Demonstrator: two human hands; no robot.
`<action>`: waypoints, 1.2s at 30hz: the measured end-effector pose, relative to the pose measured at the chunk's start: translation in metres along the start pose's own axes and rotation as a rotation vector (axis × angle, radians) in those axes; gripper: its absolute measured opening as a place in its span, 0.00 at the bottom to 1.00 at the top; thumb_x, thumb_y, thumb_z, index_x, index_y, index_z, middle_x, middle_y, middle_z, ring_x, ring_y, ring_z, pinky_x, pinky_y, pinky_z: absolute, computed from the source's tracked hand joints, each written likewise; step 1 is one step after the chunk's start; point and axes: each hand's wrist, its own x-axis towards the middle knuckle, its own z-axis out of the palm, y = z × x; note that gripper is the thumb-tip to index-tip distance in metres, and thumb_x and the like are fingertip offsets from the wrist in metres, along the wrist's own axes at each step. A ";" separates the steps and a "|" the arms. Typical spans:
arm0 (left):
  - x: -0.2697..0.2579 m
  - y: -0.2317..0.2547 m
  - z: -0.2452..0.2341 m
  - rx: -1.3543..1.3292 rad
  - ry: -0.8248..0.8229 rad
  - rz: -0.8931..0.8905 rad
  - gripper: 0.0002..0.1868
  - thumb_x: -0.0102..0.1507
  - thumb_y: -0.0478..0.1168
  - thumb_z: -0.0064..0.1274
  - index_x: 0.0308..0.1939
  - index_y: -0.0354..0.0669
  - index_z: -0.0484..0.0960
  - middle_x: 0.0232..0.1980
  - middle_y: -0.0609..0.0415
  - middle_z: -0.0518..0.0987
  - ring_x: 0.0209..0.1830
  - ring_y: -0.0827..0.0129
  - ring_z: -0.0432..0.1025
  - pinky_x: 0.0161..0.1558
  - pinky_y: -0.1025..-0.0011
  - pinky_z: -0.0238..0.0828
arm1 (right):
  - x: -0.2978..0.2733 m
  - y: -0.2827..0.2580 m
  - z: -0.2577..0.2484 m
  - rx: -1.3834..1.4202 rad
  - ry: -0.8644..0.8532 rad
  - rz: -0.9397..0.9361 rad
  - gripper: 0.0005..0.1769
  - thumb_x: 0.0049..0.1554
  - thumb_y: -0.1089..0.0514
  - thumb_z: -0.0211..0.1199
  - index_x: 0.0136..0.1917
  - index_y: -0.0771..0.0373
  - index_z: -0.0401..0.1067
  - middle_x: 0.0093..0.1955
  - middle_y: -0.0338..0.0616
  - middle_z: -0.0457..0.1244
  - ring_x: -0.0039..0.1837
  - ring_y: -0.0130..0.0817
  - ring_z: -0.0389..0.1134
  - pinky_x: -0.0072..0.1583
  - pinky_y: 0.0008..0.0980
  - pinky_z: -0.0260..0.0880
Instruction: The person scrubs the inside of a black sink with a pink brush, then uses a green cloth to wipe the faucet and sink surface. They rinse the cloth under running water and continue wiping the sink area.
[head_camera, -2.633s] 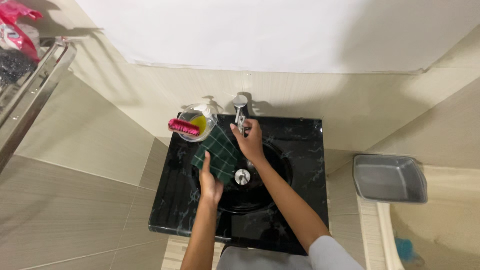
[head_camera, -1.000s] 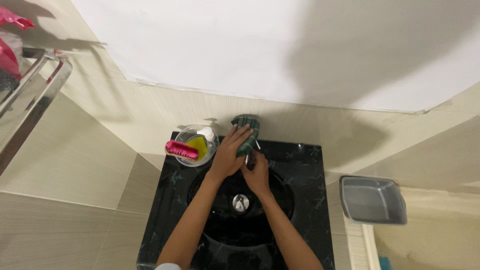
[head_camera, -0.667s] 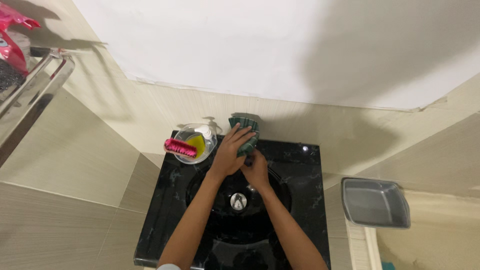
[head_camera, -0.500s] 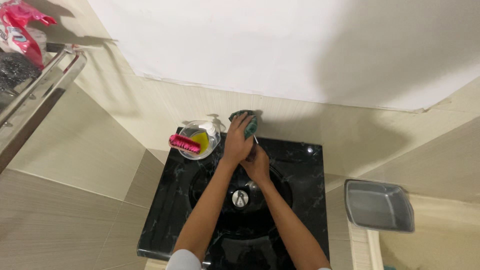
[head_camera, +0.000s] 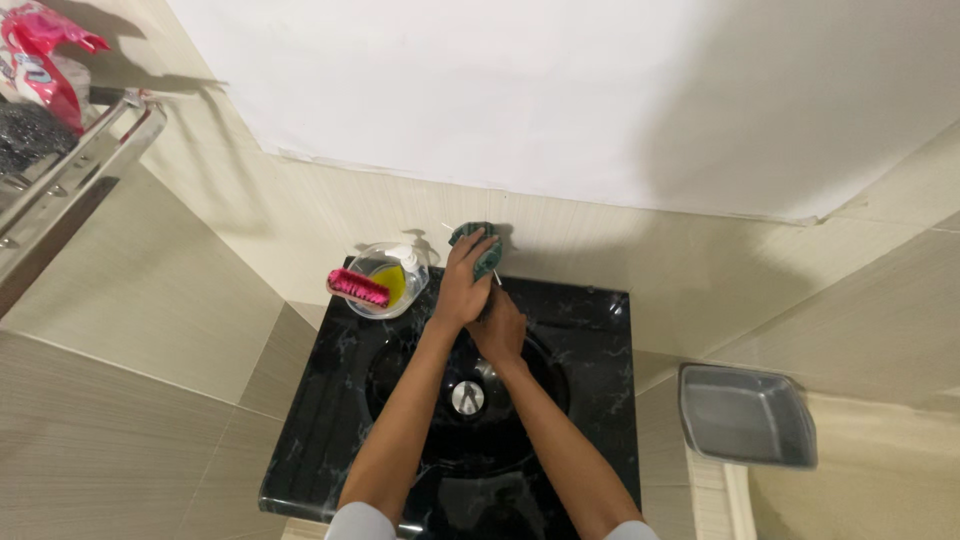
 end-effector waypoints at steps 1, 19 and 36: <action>0.003 0.001 -0.005 -0.012 -0.043 0.007 0.28 0.60 0.33 0.50 0.67 0.43 0.76 0.77 0.43 0.65 0.79 0.41 0.53 0.78 0.52 0.46 | 0.004 0.003 0.000 0.015 -0.027 0.016 0.33 0.44 0.50 0.78 0.60 0.64 0.73 0.53 0.54 0.70 0.54 0.55 0.72 0.50 0.49 0.70; -0.024 0.007 -0.014 0.143 -0.062 0.179 0.34 0.56 0.35 0.52 0.69 0.49 0.76 0.75 0.47 0.69 0.80 0.41 0.52 0.77 0.45 0.46 | 0.016 0.053 -0.033 0.210 -0.324 0.122 0.30 0.47 0.59 0.71 0.64 0.65 0.72 0.50 0.56 0.72 0.50 0.46 0.76 0.51 0.40 0.73; -0.030 0.036 0.041 0.284 -0.040 0.171 0.35 0.59 0.44 0.56 0.72 0.53 0.69 0.75 0.53 0.65 0.82 0.48 0.49 0.76 0.39 0.34 | 0.008 0.121 0.002 0.166 -0.319 -0.022 0.18 0.50 0.55 0.69 0.50 0.68 0.76 0.49 0.59 0.71 0.54 0.54 0.74 0.50 0.46 0.73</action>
